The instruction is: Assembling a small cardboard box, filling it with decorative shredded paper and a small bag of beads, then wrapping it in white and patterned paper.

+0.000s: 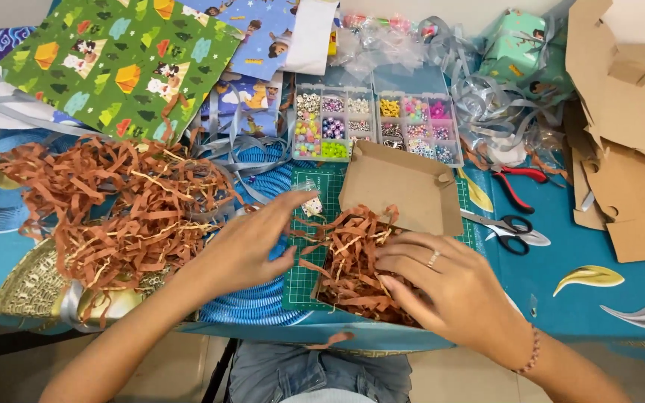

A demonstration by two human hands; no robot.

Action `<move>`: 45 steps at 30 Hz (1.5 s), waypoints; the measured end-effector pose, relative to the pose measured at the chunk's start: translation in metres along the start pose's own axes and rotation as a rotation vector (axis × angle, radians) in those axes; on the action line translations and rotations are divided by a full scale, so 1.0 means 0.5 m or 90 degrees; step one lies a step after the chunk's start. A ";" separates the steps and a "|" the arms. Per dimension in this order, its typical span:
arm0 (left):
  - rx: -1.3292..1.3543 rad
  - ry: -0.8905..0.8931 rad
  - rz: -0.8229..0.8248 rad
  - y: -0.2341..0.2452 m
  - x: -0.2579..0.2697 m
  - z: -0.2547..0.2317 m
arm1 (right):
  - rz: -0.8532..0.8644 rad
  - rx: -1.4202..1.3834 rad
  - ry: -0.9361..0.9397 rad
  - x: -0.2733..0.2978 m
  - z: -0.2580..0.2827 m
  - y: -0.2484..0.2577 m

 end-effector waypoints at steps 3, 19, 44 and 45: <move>-0.179 0.044 0.106 -0.085 -0.030 0.077 | 0.004 -0.077 0.067 -0.066 0.016 -0.042; -0.134 -0.235 -0.359 0.059 0.086 -0.072 | -0.102 0.147 0.235 -0.112 0.076 -0.054; -0.215 -0.073 -0.399 0.106 0.025 -0.058 | 0.380 -0.026 0.078 0.025 -0.028 -0.192; -0.217 -0.075 -0.399 0.107 0.024 -0.055 | 0.378 -0.025 0.078 0.027 -0.030 -0.169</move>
Point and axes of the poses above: each hand's wrist, its own x-axis away from the middle knuckle, its own y-axis out of the back of the hand, z = x × y, the point moved 8 cm from there along -x, towards the middle knuckle, and after that the axes turned 12 degrees about y, right-handed, at the moved point
